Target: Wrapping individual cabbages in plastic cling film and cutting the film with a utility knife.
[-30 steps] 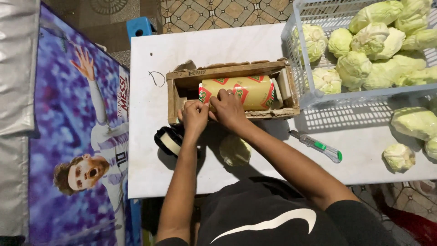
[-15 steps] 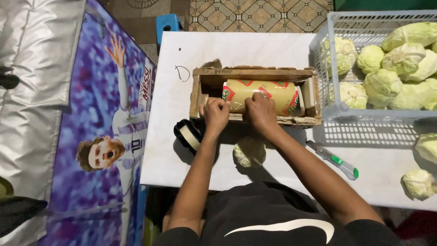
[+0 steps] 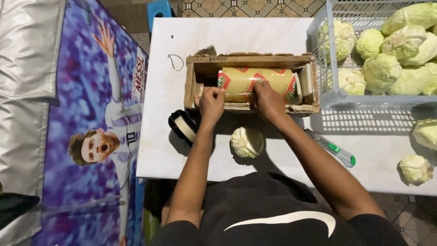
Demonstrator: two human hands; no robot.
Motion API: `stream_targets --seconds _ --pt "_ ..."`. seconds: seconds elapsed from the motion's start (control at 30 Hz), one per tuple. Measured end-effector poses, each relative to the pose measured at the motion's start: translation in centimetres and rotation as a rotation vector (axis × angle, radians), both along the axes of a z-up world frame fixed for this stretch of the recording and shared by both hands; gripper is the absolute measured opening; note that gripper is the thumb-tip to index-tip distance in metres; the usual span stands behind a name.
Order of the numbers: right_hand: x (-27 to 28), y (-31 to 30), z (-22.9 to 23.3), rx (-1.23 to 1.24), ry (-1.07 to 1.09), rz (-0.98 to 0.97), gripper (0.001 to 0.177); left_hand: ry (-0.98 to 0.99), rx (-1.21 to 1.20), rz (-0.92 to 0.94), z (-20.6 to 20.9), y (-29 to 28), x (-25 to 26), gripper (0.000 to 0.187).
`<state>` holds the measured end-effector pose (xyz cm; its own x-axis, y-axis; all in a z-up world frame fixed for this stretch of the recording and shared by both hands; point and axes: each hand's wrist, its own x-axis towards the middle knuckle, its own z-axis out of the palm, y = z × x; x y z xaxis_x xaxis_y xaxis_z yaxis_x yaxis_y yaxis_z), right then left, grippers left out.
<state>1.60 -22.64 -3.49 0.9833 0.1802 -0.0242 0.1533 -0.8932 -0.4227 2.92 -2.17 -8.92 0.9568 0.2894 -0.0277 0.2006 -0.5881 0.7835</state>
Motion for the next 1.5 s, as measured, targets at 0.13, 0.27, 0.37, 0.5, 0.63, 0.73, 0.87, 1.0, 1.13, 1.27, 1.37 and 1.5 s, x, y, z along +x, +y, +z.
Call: stream_targets --seconds 0.13,0.27,0.37,0.5,0.63,0.73,0.87,1.0,1.13,1.27,1.37,1.5 --pt "1.8 -0.9 -0.5 0.044 0.168 -0.045 0.024 -0.062 -0.053 0.012 0.3 0.4 0.3 0.024" --pt "2.9 -1.2 -0.1 0.102 0.205 -0.029 0.024 -0.322 -0.483 -0.064 1.1 0.1 0.1 0.017" --pt "3.2 -2.2 1.2 0.154 0.120 0.038 0.023 -0.386 -0.740 -0.154 4.2 -1.0 -0.3 0.018" --pt "3.7 -3.9 0.4 0.236 -0.095 0.180 0.040 -0.430 -0.842 -0.183 7.5 -1.6 -0.7 0.018" --pt "5.6 -5.9 -2.5 0.028 -0.069 0.188 0.031 -0.468 -0.840 -0.191 7.7 -1.5 -1.2 0.019" --pt "5.5 -6.8 -0.8 0.090 0.015 0.109 0.025 -0.468 -0.848 -0.195 7.9 -1.4 -1.0 0.018" --pt "5.0 -7.6 -0.4 -0.120 -0.347 0.135 0.015 -0.474 -0.846 -0.198 7.7 -0.8 -1.3 0.020" --pt "5.3 -8.8 -2.8 -0.164 -0.352 0.091 0.015 -0.462 -0.866 -0.196 7.5 -0.7 -1.1 0.021" --pt "4.9 -8.9 -3.5 -0.115 -0.321 0.060 0.009 -0.423 -0.868 -0.200 6.2 -0.2 -0.7 0.022" --pt "4.1 -9.2 -3.2 0.102 -0.199 0.103 0.025 -0.425 -0.842 -0.199 6.6 -0.1 -0.8 0.010" --pt "4.3 -9.5 -3.8 0.091 -0.251 0.151 0.031 -0.405 -0.791 -0.229 6.6 0.5 -0.9 0.022" --pt "4.7 -9.5 -3.9 0.030 -0.344 0.209 0.024 -0.379 -0.644 -0.289 6.4 1.3 -0.9 0.045"
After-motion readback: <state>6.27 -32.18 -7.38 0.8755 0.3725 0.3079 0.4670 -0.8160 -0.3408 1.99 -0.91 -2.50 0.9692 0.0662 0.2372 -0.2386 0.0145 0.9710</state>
